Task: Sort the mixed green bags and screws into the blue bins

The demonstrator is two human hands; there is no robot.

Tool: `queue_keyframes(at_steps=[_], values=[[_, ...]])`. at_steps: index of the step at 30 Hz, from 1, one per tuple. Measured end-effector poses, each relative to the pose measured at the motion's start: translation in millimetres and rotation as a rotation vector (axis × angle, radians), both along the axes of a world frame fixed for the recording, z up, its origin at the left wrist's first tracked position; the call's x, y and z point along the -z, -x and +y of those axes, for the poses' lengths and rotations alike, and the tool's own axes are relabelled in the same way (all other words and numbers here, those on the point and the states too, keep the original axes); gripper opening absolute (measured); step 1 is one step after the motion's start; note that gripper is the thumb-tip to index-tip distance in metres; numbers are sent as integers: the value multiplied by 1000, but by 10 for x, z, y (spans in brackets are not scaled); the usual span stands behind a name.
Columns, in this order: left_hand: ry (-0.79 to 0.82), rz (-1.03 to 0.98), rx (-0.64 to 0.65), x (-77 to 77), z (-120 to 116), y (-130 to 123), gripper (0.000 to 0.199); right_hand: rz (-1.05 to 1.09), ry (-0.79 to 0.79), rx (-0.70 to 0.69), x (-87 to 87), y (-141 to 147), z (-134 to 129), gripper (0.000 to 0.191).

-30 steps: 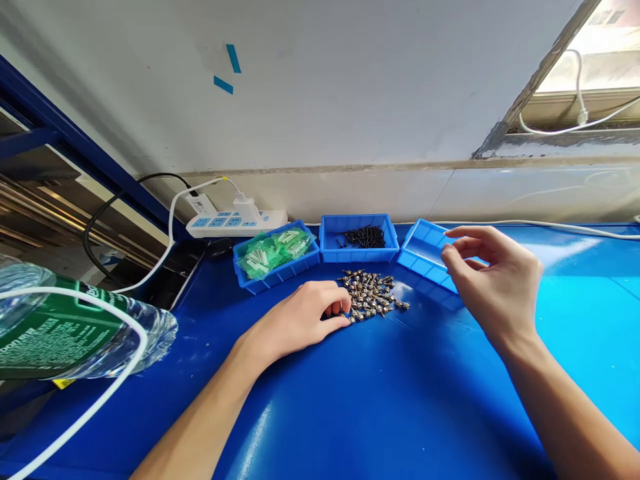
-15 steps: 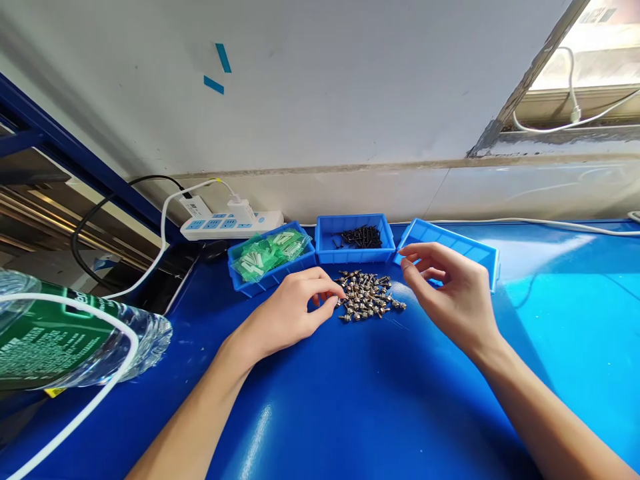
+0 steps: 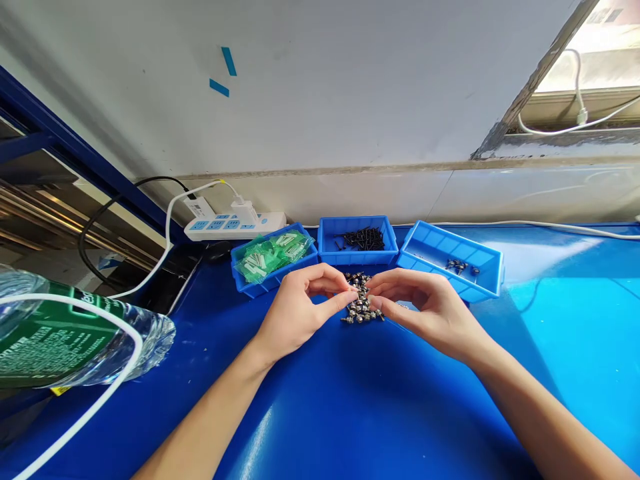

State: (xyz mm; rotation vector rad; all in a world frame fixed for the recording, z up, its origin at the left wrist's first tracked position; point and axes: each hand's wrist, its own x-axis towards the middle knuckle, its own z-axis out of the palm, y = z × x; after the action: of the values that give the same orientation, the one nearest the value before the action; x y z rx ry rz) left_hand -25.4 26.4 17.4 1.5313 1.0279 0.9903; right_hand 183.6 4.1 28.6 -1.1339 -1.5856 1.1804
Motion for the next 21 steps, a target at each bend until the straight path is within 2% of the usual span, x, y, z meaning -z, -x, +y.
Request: queue_keyframes(at_steps=[10,16,19,21], values=[[79,-29,40,-17,-24,-18,24,155,174,-54,35,3,16,25],[149,-53,91,-14,-36,-29,32,201,244,-56,-10,13,6,28],[129,-20,111,-16,-44,-32,29,176,257,-61,-38,27,-5,33],[55,31,124,-24,-39,-14,22,141,218,-54,-57,22,-10,32]])
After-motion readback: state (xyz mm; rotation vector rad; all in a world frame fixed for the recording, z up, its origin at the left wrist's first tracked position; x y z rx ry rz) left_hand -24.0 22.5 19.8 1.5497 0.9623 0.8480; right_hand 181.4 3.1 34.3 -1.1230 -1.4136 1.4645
